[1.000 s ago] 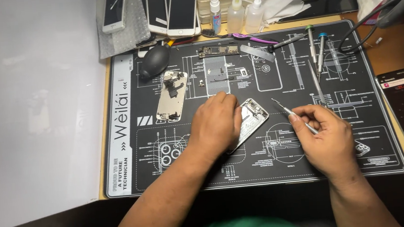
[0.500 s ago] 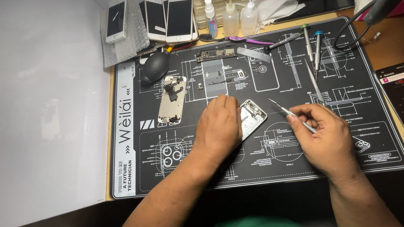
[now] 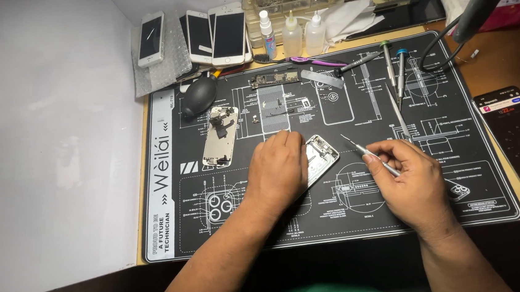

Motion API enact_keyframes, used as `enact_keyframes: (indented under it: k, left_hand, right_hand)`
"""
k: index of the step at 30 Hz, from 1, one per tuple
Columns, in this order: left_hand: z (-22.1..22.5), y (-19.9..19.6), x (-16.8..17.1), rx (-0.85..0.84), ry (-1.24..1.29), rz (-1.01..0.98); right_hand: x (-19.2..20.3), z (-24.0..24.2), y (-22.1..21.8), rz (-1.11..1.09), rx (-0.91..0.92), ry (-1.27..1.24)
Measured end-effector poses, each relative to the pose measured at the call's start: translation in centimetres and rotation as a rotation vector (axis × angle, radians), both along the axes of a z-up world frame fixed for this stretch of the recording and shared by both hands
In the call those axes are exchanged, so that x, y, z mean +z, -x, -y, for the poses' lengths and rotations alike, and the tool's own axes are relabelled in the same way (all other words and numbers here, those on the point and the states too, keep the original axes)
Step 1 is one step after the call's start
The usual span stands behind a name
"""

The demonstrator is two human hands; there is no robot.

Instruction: Disassembling and repairing internal components of a smartphone using precision tools

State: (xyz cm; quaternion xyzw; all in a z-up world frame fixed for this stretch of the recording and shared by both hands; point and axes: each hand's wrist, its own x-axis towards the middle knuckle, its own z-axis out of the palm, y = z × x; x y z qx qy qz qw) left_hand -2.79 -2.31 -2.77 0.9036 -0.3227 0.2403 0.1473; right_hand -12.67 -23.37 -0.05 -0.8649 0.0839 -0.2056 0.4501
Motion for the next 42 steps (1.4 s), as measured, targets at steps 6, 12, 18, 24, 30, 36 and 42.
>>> enact_keyframes:
  k: [6,12,18,24,30,36,42]
  left_hand:
    - [0.2,0.1,-0.4,0.000,-0.028,0.034]
    - [0.2,0.5,-0.2,0.009,-0.015,0.027]
    - [0.0,0.9,1.0,0.065,-0.053,0.019]
    - [0.1,0.7,-0.3,0.094,-0.098,0.077]
    - [-0.1,0.5,-0.6,0.070,-0.102,0.115]
    - [0.0,0.1,-0.8,0.033,-0.101,0.132]
    - [-0.1,0.3,-0.4,0.044,-0.064,0.084]
  right_hand:
    - [0.1,-0.2,0.0,0.000,0.000,0.005]
    - [-0.2,-0.2,0.0,0.005,-0.004,0.027]
    - [0.1,-0.2,0.1,0.011,0.009,0.063]
    - [0.3,-0.2,0.0,0.006,0.009,0.078]
    - [0.0,-0.2,-0.1,0.017,-0.012,0.039]
    - [0.3,-0.3,-0.1,0.020,0.000,0.044]
    - [0.1,-0.3,-0.2,0.026,0.004,0.055]
